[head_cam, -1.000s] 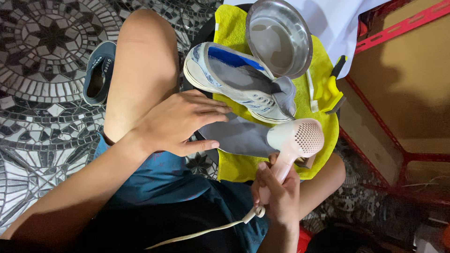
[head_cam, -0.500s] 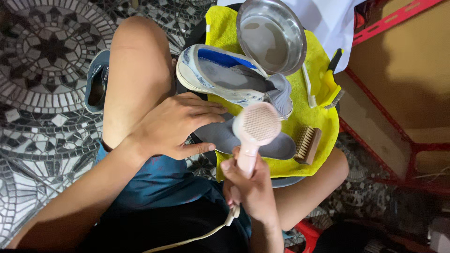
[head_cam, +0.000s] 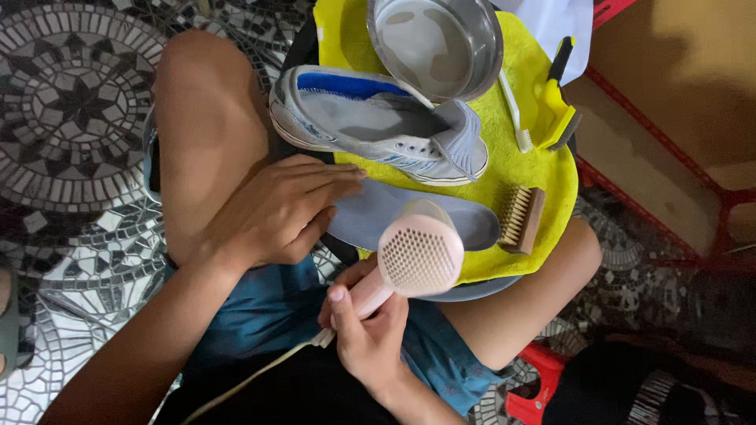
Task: The person uses a pink hairdryer to dry a grey shoe insole and a white sneaker. The person holds the insole in one hand and directs the hairdryer at it, then moves to dry the interior of the sneaker.
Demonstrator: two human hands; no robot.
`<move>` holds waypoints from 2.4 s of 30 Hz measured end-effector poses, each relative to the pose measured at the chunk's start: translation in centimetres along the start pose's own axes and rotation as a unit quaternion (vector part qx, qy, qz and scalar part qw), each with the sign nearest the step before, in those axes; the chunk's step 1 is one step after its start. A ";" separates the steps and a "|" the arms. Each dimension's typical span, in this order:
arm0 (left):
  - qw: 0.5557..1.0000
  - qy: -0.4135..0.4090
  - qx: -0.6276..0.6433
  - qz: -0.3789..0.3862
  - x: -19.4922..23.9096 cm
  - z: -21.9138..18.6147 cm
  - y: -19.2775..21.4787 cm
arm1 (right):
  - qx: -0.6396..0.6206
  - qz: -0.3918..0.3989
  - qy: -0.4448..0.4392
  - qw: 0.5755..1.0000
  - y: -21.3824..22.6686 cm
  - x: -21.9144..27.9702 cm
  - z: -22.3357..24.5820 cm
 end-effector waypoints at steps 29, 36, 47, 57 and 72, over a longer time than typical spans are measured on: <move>0.986 0.082 -0.127 -0.070 0.5 1.0 1.4 | -0.296 0.076 -0.095 0.947 -2.0 0.5 -2.4; 0.981 0.112 -0.118 -0.106 0.7 1.4 2.0 | -0.355 0.159 -0.157 0.908 -3.5 0.3 -2.5; 0.971 0.133 0.018 -0.198 -1.6 4.8 6.7 | -0.340 0.190 -0.125 0.912 -4.0 -1.7 0.7; 0.964 0.197 0.121 -0.127 -3.4 8.6 4.6 | -0.388 0.115 -0.076 0.911 -6.3 -6.5 -2.8; 0.948 0.206 0.156 -0.187 -2.6 10.4 3.8 | -0.330 0.026 -0.075 0.941 -6.3 -11.0 -2.9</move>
Point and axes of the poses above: each hand's wrist, its own x-axis away from the middle knuckle, its own y-axis out of the back of the hand, z = x × y, the point moved 9 cm from there along -x, towards the middle knuckle, and after that the axes turned 9 degrees about -x, right-handed, at the moved point
